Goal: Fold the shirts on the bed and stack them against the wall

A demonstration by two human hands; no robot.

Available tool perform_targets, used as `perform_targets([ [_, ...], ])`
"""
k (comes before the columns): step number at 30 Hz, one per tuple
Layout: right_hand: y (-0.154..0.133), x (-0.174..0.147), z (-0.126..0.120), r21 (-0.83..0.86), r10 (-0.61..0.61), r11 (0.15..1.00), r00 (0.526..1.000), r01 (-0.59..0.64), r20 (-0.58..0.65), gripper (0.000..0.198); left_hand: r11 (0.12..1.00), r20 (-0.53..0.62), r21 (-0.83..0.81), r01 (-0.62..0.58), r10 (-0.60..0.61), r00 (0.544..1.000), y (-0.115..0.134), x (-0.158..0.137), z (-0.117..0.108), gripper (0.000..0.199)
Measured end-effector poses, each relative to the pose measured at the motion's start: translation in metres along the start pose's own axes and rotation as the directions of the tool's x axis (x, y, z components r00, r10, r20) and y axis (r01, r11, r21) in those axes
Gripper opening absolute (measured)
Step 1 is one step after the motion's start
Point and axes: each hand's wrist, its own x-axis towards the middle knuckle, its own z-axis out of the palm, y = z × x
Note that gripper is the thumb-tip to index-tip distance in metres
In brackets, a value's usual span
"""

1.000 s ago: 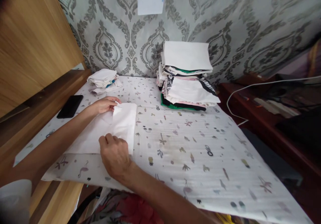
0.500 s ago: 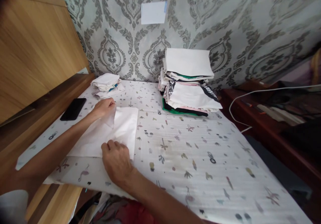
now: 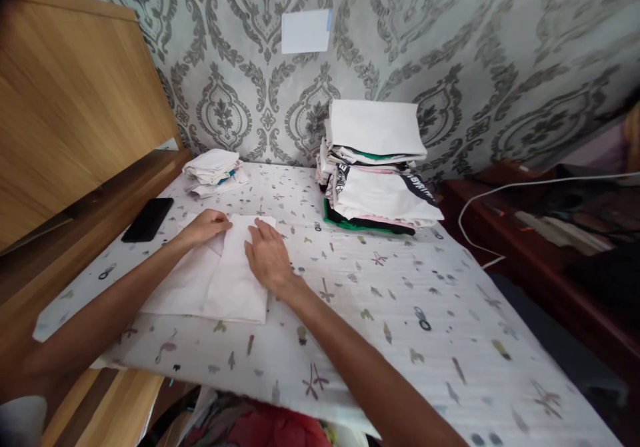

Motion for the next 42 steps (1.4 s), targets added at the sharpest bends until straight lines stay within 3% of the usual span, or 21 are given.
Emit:
perform_targets([
  [3, 0.017, 0.010, 0.017, -0.073, 0.066, 0.996, 0.985, -0.055, 0.159, 0.057, 0.995, 0.014, 0.095, 0.022, -0.024, 1.000, 0.002, -0.004, -0.003, 0.017],
  [6, 0.022, 0.007, 0.028, -0.116, 0.071, 0.992, 0.977, -0.048, 0.201, 0.065, 0.969, -0.086, 0.249, -0.002, 0.024, 0.996, 0.010, -0.013, -0.004, 0.012],
  [9, 0.022, 0.004, 0.030, -0.120, 0.046, 0.993, 0.983, -0.025, 0.178, 0.063, 0.925, -0.171, 0.331, -0.187, 0.253, 0.952, 0.019, -0.019, 0.001, 0.032],
  [12, 0.022, 0.004, 0.028, -0.117, 0.053, 0.993, 0.985, -0.034, 0.164, 0.063, 0.861, -0.010, 0.347, -0.371, 0.399, 0.917, 0.021, -0.020, 0.012, 0.049],
  [14, 0.023, 0.005, 0.027, -0.123, 0.099, 0.989, 0.980, -0.078, 0.172, 0.067, 0.858, 0.149, 0.364, -0.362, 0.330, 0.932, 0.016, -0.020, 0.020, 0.056],
  [16, 0.025, 0.004, 0.025, -0.126, 0.144, 0.985, 0.972, -0.121, 0.188, 0.072, 0.870, 0.220, 0.387, -0.305, 0.234, 0.947, 0.009, -0.019, 0.023, 0.062],
  [19, 0.029, 0.004, 0.025, -0.116, 0.162, 0.983, 0.969, -0.142, 0.185, 0.077, 0.882, 0.225, 0.389, -0.267, 0.191, 0.956, -0.002, -0.018, 0.019, 0.066],
  [23, 0.037, 0.011, 0.024, -0.089, 0.183, 0.982, 0.966, -0.169, 0.185, 0.078, 0.892, 0.236, 0.333, -0.304, 0.234, 0.943, -0.007, -0.025, 0.006, 0.063],
  [26, 0.040, 0.014, 0.020, -0.062, 0.204, 0.979, 0.958, -0.195, 0.203, 0.073, 0.888, 0.176, 0.314, -0.337, 0.295, 0.939, 0.004, -0.043, -0.005, 0.054],
  [29, 0.029, 0.002, 0.010, -0.008, 0.136, 0.991, 0.988, -0.136, 0.079, 0.060, 0.892, 0.164, 0.258, -0.372, 0.339, 0.927, 0.023, -0.070, -0.021, 0.035],
  [32, 0.001, -0.025, -0.005, 0.100, -0.122, 0.987, 0.992, 0.125, -0.040, 0.041, 0.964, 0.371, 0.073, -0.257, 0.213, 0.904, 0.038, -0.096, -0.040, 0.017],
  [34, -0.020, -0.045, -0.011, 0.166, -0.318, 0.936, 0.948, 0.311, 0.022, 0.034, 0.997, 0.542, -0.031, -0.077, 0.081, 0.837, 0.042, -0.108, -0.050, 0.015],
  [36, -0.036, -0.060, -0.011, 0.149, -0.433, 0.897, 0.895, 0.415, 0.113, 0.028, 0.994, 0.657, -0.097, 0.053, 0.024, 0.753, 0.040, -0.116, -0.054, 0.015],
  [38, -0.044, -0.067, -0.005, 0.085, -0.439, 0.898, 0.881, 0.431, 0.174, 0.018, 0.981, 0.711, -0.164, 0.106, 0.043, 0.702, 0.035, -0.121, -0.054, 0.012],
  [39, -0.045, -0.069, -0.001, 0.067, -0.415, 0.910, 0.891, 0.410, 0.183, 0.013, 0.973, 0.712, -0.196, 0.121, 0.056, 0.700, 0.032, -0.123, -0.053, 0.010],
  [42, -0.041, -0.070, 0.008, 0.163, -0.288, 0.950, 0.949, 0.266, 0.131, 0.014, 0.950, 0.661, -0.269, 0.161, 0.061, 0.747, 0.023, -0.128, -0.048, 0.008],
])
